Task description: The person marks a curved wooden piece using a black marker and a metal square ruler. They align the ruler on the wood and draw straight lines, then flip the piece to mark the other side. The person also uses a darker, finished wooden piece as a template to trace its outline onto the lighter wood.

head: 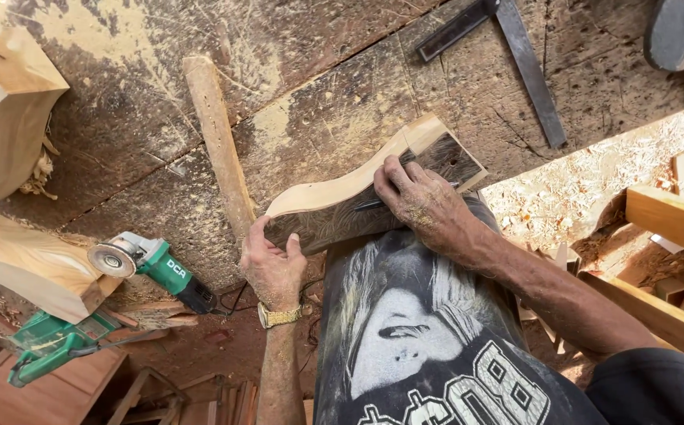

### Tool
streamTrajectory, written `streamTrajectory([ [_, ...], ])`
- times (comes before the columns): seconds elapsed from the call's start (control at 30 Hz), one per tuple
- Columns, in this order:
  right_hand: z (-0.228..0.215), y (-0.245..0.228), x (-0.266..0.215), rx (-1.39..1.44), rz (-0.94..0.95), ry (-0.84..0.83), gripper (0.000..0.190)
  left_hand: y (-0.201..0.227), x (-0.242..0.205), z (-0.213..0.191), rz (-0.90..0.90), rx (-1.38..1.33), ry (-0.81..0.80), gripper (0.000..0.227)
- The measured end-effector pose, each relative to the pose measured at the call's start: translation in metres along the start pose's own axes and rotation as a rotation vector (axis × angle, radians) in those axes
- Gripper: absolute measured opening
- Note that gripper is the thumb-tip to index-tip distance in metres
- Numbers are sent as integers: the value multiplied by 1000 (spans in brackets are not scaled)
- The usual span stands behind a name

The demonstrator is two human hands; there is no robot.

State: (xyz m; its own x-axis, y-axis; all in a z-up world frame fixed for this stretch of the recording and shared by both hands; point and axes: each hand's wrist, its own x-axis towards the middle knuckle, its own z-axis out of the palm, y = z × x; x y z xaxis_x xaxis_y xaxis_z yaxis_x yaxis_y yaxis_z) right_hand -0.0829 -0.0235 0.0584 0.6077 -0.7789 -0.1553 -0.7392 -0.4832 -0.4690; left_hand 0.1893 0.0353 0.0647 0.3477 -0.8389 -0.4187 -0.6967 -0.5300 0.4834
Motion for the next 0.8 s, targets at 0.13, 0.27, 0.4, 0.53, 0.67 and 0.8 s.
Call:
streamTrajectory([
  [0.13,4,-2,-2,-14,-19,26,57,-3,-2,-8,23,-4,7,58],
  [0.27,6,2,0,-57,-27,39,54,-11,3,-5,20,59,15,57],
  [0.4,8,0,-1,-117,-39,14,55,-13,1,-5,-6,32,-12,58],
  [0.53,13,3,-2,-69,-55,35,51,-18,2,-2,-8,31,-9,58],
  [0.67,10,8,-1,-32,-69,32,48,-13,0,-1,14,80,17,59],
  [0.8,9,12,-1,78,-93,22,51,-22,0,9,-34,50,59,59],
])
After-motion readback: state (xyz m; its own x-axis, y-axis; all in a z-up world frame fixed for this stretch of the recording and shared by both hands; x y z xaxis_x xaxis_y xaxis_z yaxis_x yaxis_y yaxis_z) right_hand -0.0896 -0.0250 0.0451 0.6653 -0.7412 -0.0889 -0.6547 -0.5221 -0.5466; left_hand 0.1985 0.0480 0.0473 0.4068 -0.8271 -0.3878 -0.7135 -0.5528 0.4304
